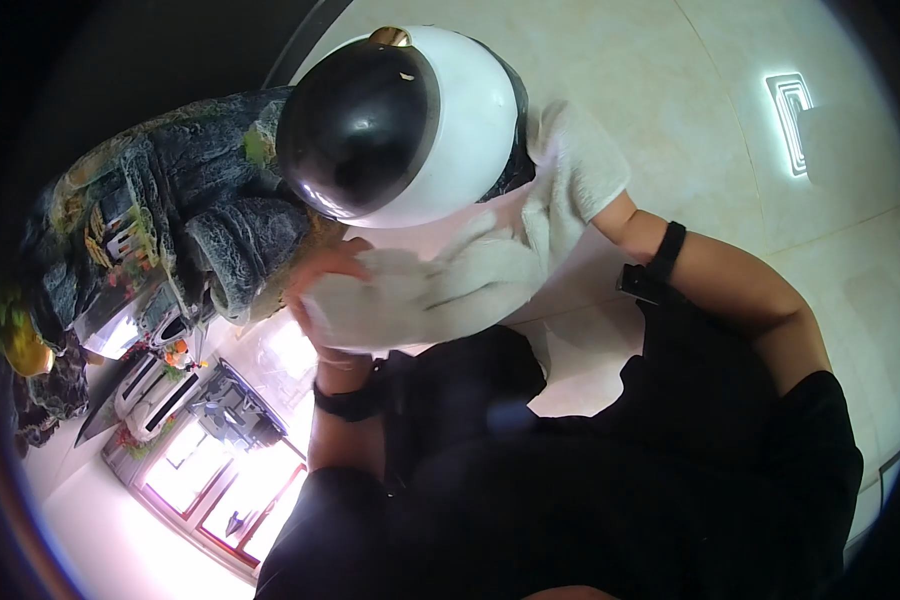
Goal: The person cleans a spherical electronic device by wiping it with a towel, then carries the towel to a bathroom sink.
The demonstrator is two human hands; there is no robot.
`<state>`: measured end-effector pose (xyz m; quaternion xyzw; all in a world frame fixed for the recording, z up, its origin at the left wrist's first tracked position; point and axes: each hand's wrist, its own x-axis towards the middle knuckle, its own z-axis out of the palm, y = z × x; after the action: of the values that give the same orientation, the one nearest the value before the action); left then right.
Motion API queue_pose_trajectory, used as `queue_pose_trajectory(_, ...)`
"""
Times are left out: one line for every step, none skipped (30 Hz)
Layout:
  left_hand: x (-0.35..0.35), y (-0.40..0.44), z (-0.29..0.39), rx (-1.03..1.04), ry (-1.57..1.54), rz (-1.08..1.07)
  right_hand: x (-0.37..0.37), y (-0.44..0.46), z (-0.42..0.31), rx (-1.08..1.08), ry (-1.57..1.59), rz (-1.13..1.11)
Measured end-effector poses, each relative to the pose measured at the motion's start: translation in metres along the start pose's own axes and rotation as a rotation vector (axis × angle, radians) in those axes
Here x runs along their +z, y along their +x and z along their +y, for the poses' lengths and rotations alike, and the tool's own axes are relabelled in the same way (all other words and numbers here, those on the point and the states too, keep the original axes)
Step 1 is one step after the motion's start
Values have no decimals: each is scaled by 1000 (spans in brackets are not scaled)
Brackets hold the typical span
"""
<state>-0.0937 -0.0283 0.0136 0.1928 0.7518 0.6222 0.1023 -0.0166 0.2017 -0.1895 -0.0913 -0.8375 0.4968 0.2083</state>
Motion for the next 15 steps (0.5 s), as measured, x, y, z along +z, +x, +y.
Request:
queue_pose_trajectory(-7,11,4,10,-141,-119,8,-11,21,-32,-2,-19)
queue_pose_trajectory(-18,20,13,-54,-257,-104,1,-12,20,-34,-1,-19)
queue_pose_trajectory(-29,30,22,-117,-374,-82,-8,-13,14,32,47,-41)
queue_pose_trajectory(-40,32,33,-254,-465,77,-17,-15,9,97,96,-64)
queue_pose_trajectory(-55,34,38,-208,-1,283,-23,-20,7,30,44,-71)
queue_pose_trajectory(-57,39,37,-274,74,336,-29,-25,2,27,44,-72)
queue_pose_trajectory(-59,45,36,-343,144,386,-35,-31,-4,170,158,-212)
queue_pose_trajectory(-61,48,33,-444,-103,487,-40,-37,-11,311,269,-355)
queue_pose_trajectory(-59,50,33,-483,-151,540,-43,-42,-22,301,265,-357)
queue_pose_trajectory(-57,48,33,-475,-159,545,-43,-46,-36,280,266,-367)
queue_pose_trajectory(-55,46,33,-433,58,462,-43,-48,-45,261,268,-377)
queue_pose_trajectory(-54,43,32,-390,274,375,-43,-50,-48,255,264,-380)
queue_pose_trajectory(-61,42,29,-369,456,258,-43,-52,-49,274,359,-518)
queue_pose_trajectory(-60,43,30,-372,454,262,-42,-54,-52,294,457,-657)
queue_pose_trajectory(-57,47,33,-494,297,329,-44,-41,-63,268,426,-733)
